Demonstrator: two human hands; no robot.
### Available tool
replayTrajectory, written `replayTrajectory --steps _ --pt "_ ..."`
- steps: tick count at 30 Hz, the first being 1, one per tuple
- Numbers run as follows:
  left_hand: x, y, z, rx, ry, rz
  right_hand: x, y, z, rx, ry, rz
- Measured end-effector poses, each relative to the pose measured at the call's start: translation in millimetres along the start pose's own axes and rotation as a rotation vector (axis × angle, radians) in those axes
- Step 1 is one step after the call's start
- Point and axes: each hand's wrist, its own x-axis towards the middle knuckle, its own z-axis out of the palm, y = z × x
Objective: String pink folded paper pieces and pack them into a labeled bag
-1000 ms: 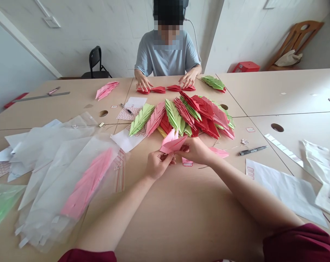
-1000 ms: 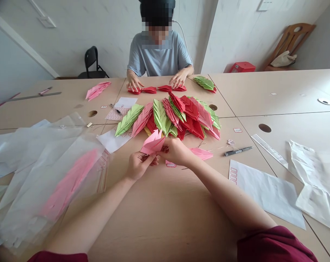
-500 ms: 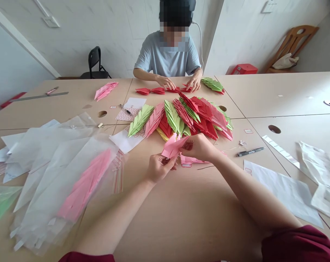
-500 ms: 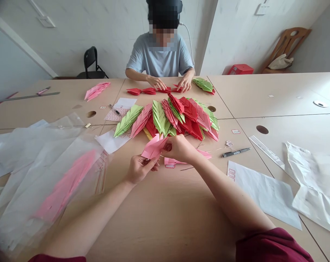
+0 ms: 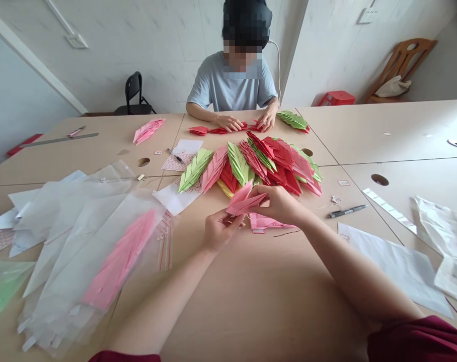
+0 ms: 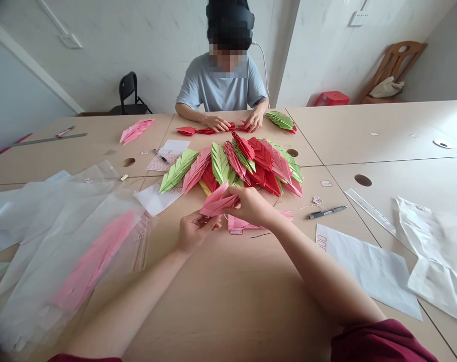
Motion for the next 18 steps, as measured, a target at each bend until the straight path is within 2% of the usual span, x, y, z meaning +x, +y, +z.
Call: replayTrajectory --steps 5,9,12,18 --pt "3.0 -2.9 -2.6 -0.046 0.029 -0.053 0.4 1.6 17.7 -0.063 0.006 -0.156" --pt "5.3 -4.6 -7.9 0.052 0.107 -0.009 -1.5 0.3 14.0 -0.058 -0.143 -0.288" --pt "6.1 -0.9 -9.1 0.048 0.111 -0.022 -3.0 -2.4 8.7 -0.083 -0.152 -0.265" --pt "4.9 10.5 -6.3 -0.005 0.042 -0.051 -1.9 -4.8 10.3 -0.049 0.036 -0.141"
